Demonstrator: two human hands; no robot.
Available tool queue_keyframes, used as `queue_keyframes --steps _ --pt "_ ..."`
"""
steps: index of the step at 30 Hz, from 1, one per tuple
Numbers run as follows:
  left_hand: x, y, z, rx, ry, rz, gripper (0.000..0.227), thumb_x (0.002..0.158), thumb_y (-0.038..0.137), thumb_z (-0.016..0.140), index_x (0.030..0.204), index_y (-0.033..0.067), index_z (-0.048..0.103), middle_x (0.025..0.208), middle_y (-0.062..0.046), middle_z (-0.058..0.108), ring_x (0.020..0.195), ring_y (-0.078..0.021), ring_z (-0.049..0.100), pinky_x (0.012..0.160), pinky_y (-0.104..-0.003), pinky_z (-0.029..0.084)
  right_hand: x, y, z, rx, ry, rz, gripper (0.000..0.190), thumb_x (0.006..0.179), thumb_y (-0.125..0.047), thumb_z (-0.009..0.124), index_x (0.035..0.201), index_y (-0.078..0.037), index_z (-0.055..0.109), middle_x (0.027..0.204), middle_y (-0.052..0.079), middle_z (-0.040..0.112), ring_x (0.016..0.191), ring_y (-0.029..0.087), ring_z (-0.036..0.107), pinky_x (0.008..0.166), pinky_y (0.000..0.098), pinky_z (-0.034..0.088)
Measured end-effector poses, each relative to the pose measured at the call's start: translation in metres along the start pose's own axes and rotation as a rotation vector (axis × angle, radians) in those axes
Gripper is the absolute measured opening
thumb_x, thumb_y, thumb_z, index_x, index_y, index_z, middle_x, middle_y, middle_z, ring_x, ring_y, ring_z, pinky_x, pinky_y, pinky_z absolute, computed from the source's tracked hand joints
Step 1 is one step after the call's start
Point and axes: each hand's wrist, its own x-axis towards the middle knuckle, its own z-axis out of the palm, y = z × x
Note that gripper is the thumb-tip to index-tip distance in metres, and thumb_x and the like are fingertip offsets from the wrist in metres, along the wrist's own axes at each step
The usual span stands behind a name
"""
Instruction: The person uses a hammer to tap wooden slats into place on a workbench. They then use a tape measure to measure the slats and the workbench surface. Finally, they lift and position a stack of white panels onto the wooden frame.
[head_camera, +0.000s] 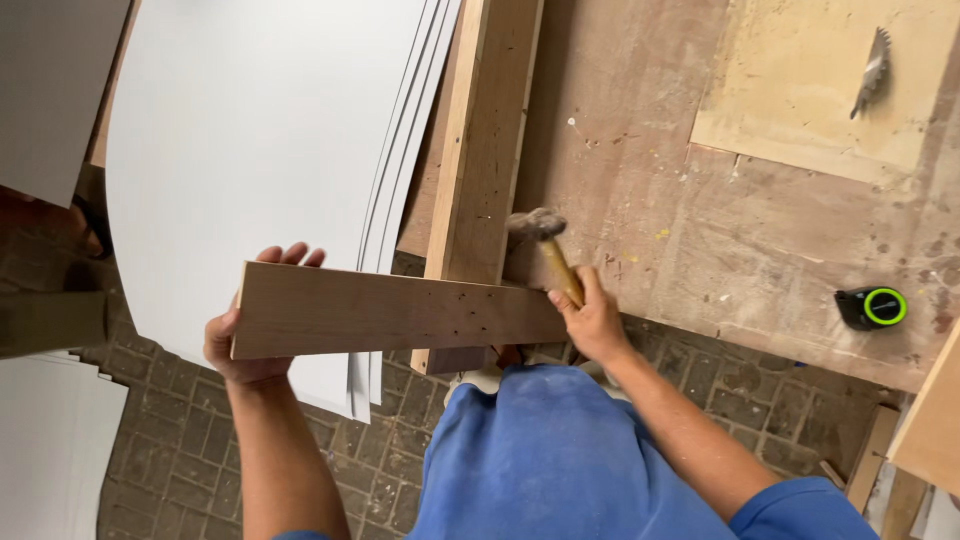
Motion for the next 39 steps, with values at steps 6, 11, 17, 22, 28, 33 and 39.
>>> queue_keyframes --steps 6,11,17,22,28,33,39 --pt "0.002 0.0 -0.056 -0.101 0.15 -0.026 0.085 0.074 0.032 0.045 0.153 0.0017 0.043 0.155 -0.03 0.047 0.148 -0.0554 0.041 0.117 -0.07 0.029 -0.003 0.001 0.072 -0.025 0.137 -0.101 0.029 0.104 -0.04 0.06 0.123 -0.018 0.058 0.081 0.023 0.071 0.074 0.044 0.072 0.062 0.0518 0.056" --pt "0.005 -0.008 -0.085 -0.172 0.166 -0.034 0.084 0.074 0.033 0.046 0.153 0.0025 0.046 0.152 -0.029 0.051 0.146 -0.056 0.042 0.114 -0.071 0.032 0.004 -0.007 0.103 0.052 0.195 -0.127 0.022 0.106 -0.034 0.055 0.118 -0.016 0.058 0.072 0.021 0.068 0.063 0.041 0.069 0.055 0.0474 0.053" --pt "0.007 -0.011 -0.093 -0.193 0.169 -0.034 0.083 0.074 0.035 0.047 0.151 0.0033 0.049 0.15 -0.028 0.054 0.144 -0.0553 0.045 0.113 -0.071 0.033 0.008 -0.017 0.104 0.029 0.206 -0.139 0.023 0.104 -0.034 0.06 0.116 -0.014 0.061 0.079 0.025 0.07 0.071 0.045 0.071 0.056 0.0508 0.054" --pt "0.005 -0.012 -0.096 -0.216 0.16 -0.033 0.081 0.075 0.033 0.047 0.149 0.0025 0.05 0.148 -0.028 0.056 0.144 -0.0565 0.044 0.112 -0.072 0.034 0.008 -0.027 0.104 -0.037 0.126 -0.11 0.023 0.103 -0.034 0.059 0.11 -0.013 0.06 0.084 0.026 0.072 0.076 0.05 0.07 0.06 0.0554 0.053" --pt "0.009 -0.013 -0.102 -0.187 0.177 -0.027 0.081 0.072 0.033 0.048 0.147 0.0025 0.053 0.143 -0.028 0.06 0.141 -0.0569 0.048 0.11 -0.072 0.037 0.005 -0.016 0.109 0.032 0.196 -0.01 0.022 0.106 -0.034 0.055 0.114 -0.014 0.06 0.093 0.025 0.074 0.082 0.048 0.072 0.066 0.0538 0.056" --pt "0.009 -0.013 -0.1 -0.225 0.176 -0.036 0.078 0.074 0.031 0.049 0.146 0.0009 0.054 0.143 -0.028 0.06 0.142 -0.0573 0.046 0.11 -0.073 0.037 -0.001 -0.031 0.097 0.024 0.133 -0.009 0.025 0.104 -0.035 0.058 0.106 -0.01 0.062 0.087 0.024 0.074 0.079 0.05 0.071 0.064 0.0533 0.055" --pt "0.01 -0.015 -0.108 -0.186 0.185 -0.04 0.08 0.072 0.033 0.049 0.145 0.0032 0.055 0.142 -0.026 0.061 0.141 -0.056 0.049 0.109 -0.073 0.038 0.002 -0.039 0.087 0.06 0.189 0.031 0.025 0.106 -0.041 0.054 0.111 -0.017 0.062 0.073 0.018 0.07 0.066 0.037 0.071 0.057 0.0446 0.053"
